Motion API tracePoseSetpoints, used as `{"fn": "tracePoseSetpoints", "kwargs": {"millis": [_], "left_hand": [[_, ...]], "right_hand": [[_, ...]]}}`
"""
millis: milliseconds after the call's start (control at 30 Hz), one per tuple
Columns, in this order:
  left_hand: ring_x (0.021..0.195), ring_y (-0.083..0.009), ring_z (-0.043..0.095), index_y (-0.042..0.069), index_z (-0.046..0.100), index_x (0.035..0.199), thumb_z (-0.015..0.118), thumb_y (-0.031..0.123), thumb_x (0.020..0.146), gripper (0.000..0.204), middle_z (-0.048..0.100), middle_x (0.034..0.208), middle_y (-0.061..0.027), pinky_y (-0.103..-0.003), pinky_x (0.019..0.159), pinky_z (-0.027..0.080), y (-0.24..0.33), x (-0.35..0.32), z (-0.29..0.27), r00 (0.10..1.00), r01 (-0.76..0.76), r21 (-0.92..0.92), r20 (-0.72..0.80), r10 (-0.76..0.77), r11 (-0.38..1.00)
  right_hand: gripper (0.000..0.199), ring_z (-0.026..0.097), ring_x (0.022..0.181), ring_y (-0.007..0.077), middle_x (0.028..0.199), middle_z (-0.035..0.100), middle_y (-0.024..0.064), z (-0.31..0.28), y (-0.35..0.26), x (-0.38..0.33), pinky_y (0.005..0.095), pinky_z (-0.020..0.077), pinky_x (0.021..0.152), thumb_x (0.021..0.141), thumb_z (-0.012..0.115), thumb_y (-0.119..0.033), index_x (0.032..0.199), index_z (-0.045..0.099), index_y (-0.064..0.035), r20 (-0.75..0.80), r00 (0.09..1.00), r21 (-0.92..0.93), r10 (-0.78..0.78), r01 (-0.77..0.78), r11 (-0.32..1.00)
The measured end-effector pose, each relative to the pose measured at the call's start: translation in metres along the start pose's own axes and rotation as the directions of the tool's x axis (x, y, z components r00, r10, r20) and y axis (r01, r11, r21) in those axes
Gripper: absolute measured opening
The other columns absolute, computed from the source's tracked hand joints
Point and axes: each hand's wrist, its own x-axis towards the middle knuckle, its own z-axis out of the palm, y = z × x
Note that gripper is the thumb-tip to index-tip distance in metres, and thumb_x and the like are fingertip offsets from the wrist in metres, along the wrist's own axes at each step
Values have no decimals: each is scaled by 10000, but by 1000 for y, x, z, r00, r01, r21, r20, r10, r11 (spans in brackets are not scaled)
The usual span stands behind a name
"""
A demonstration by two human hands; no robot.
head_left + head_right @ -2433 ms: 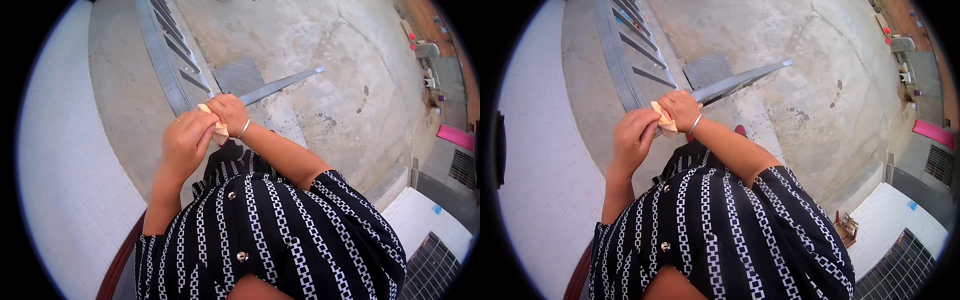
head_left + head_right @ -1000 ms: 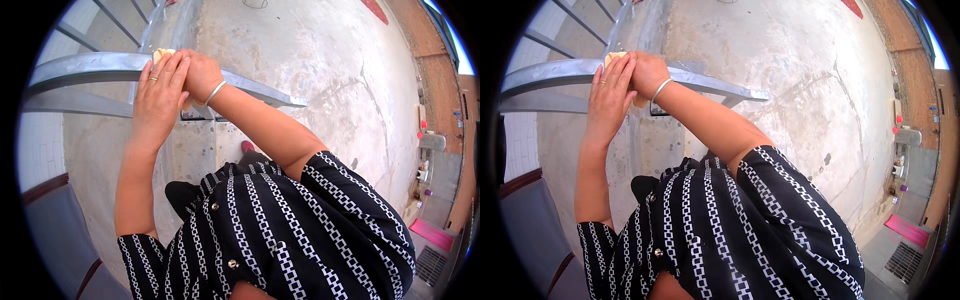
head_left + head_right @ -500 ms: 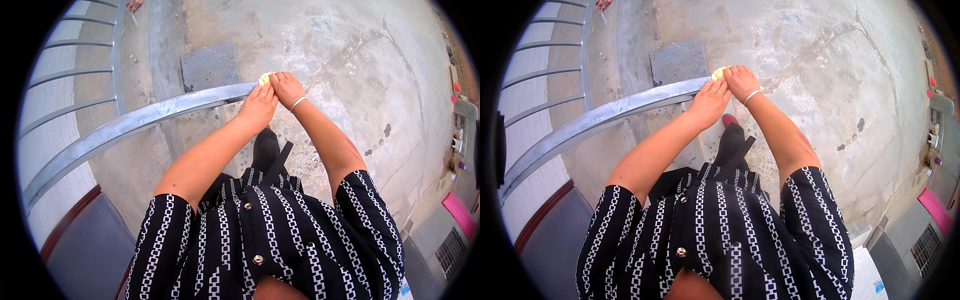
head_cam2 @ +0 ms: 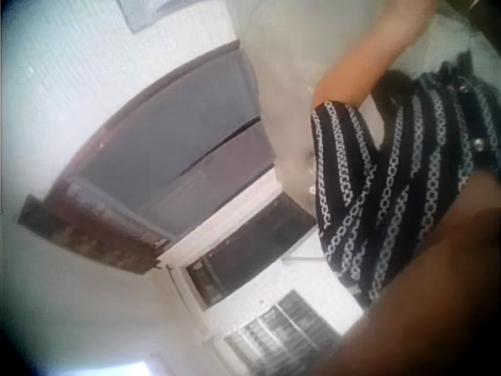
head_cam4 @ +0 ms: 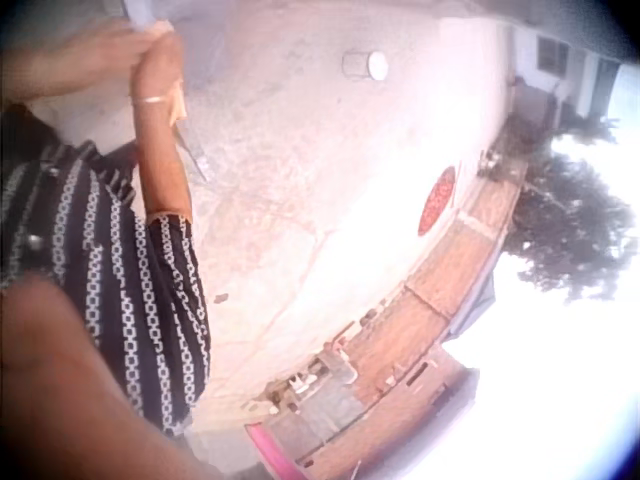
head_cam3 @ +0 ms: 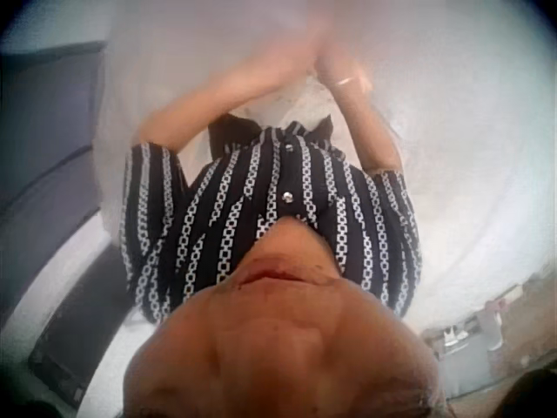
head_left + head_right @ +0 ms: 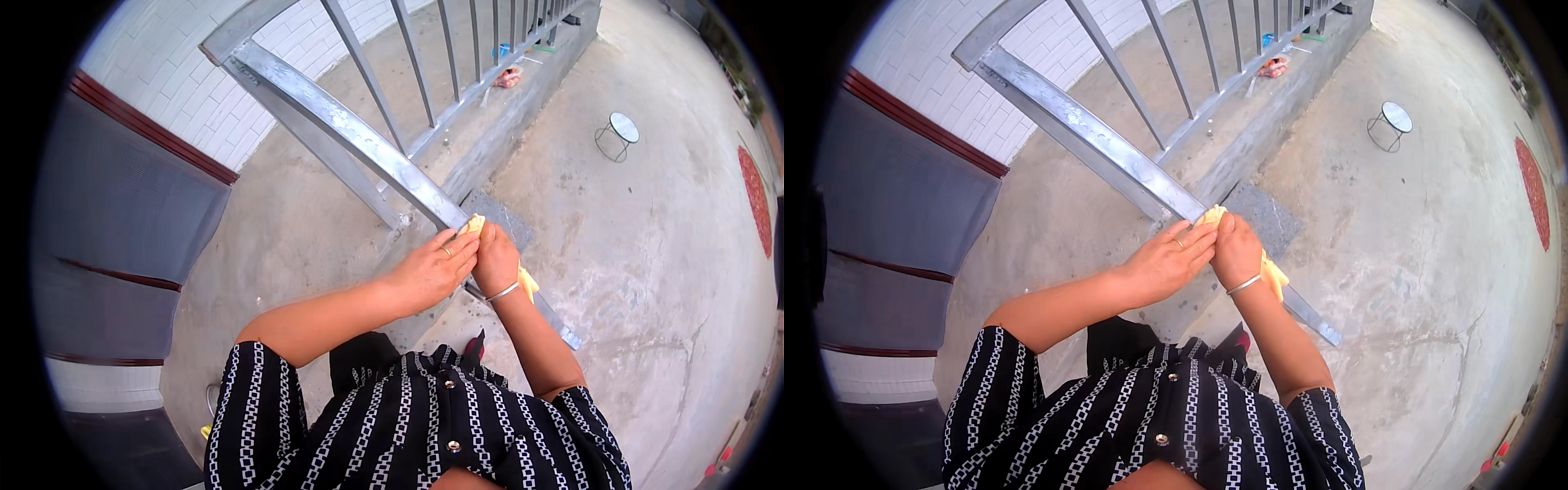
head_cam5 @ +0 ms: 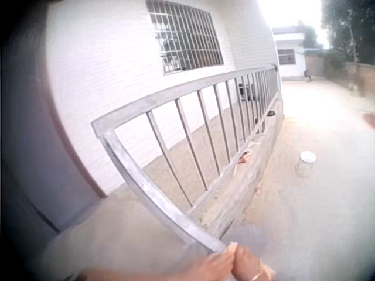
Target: The person scrubs a metal railing with a steel wool pad, then wipes it with a cloth. They dip the cloth into a metal bowl of water and continue wiping the railing and a nearby window frame.
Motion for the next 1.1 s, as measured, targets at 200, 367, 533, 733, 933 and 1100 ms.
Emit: {"fn": "tracePoseSetpoints", "kwargs": {"millis": [200,367,533,733,933,1100], "left_hand": [[1353,-192,341,46,536,1251,511,120,849,410,452,1397,-79,-416,1085,296,-87,-62,-47,962,231,118,-176,-209,966],[1334,-189,364,42,522,1264,514,126,863,410,464,1383,-75,-399,1095,286,-180,-89,-91,889,341,154,-374,-265,927],[1311,-195,395,24,538,1226,533,82,839,391,502,1341,-87,-393,1094,294,-249,-105,-132,840,349,62,-463,-283,935],[1300,-207,405,11,526,1221,544,45,812,411,488,1350,-95,-387,1074,333,-295,-129,-169,867,287,-3,-425,-261,958],[1299,-237,401,7,502,1251,553,43,799,456,460,1369,-89,-372,1067,349,-294,-125,-215,808,179,-98,-554,-203,979],[1302,-262,397,63,480,1295,599,5,770,541,404,1402,-125,-395,1052,384,-334,-101,-284,623,35,-75,-778,-80,997]], "right_hand": [[253,614,776,368,886,594,190,4,-113,106,438,501,619,795,617,-146,945,462,-14,-28,990,46,-142,143,989],[296,626,804,386,890,617,219,-6,-207,198,445,504,648,800,628,-175,949,456,14,-25,982,1,-186,187,982],[403,632,841,392,906,631,233,-12,-275,259,440,507,691,732,693,-235,948,456,10,4,991,6,-135,135,991],[269,614,870,399,933,635,218,-8,-319,286,427,493,699,825,594,-243,938,495,-19,-24,997,47,-76,77,996],[256,642,870,193,963,663,71,-32,-348,285,300,503,749,870,585,-196,1066,591,-32,-105,994,732,3,75,677],[213,607,873,145,966,637,64,-93,-411,338,261,490,752,908,514,-125,1071,588,-11,-570,816,489,-100,434,756]]}}
